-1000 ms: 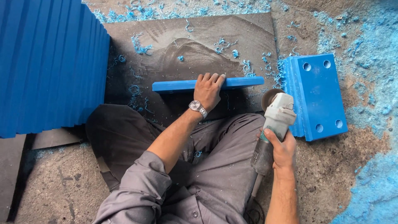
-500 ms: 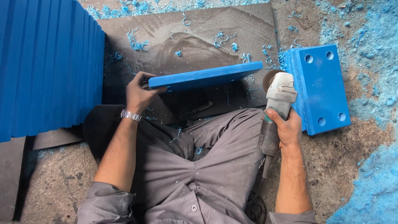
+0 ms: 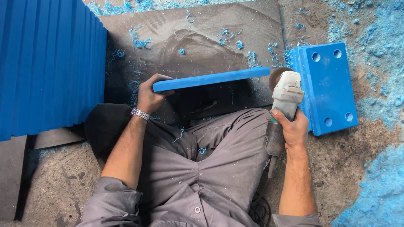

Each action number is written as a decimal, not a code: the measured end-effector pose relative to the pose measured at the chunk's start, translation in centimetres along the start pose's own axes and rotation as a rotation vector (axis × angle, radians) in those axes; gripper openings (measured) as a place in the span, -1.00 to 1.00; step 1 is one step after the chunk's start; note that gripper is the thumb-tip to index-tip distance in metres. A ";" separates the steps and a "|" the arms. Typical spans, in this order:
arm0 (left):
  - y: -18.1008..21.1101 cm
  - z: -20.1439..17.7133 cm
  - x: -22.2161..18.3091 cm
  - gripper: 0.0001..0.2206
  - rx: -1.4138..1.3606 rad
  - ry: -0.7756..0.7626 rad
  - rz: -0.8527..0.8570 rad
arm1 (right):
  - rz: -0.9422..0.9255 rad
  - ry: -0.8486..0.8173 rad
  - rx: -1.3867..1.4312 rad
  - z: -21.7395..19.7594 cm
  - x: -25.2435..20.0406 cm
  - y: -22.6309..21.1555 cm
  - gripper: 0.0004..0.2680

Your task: Using an angle grinder and manual deburring tool to finish the edges of blue plastic rectangular blocks.

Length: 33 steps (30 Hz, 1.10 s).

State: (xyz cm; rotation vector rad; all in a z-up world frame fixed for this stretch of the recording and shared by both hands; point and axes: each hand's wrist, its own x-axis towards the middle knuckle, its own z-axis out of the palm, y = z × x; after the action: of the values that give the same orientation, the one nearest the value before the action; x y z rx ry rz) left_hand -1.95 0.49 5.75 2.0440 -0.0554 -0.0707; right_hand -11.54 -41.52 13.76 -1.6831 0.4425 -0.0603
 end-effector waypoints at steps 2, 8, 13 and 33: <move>-0.1 -0.2 0.1 -0.66 -0.020 -0.005 0.024 | 0.006 0.004 -0.005 -0.1 0.1 0.2 -0.60; -0.2 -0.3 0.4 -0.64 -0.069 -0.033 0.039 | 0.027 0.000 -0.023 0.2 0.4 0.2 -0.59; -0.5 -0.2 0.3 -0.65 -0.044 -0.046 0.024 | 0.020 -0.003 -0.046 0.5 0.9 0.2 -0.60; -1.2 0.1 0.5 -0.67 -0.040 -0.053 0.033 | -0.158 -0.354 -0.359 16.3 -4.0 -1.5 -0.53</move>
State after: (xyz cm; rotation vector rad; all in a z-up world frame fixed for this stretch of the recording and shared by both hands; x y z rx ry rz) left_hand -1.48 0.92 4.62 2.0002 -0.1196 -0.1050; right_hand -10.20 -24.76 13.29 -2.0303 0.0523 0.2099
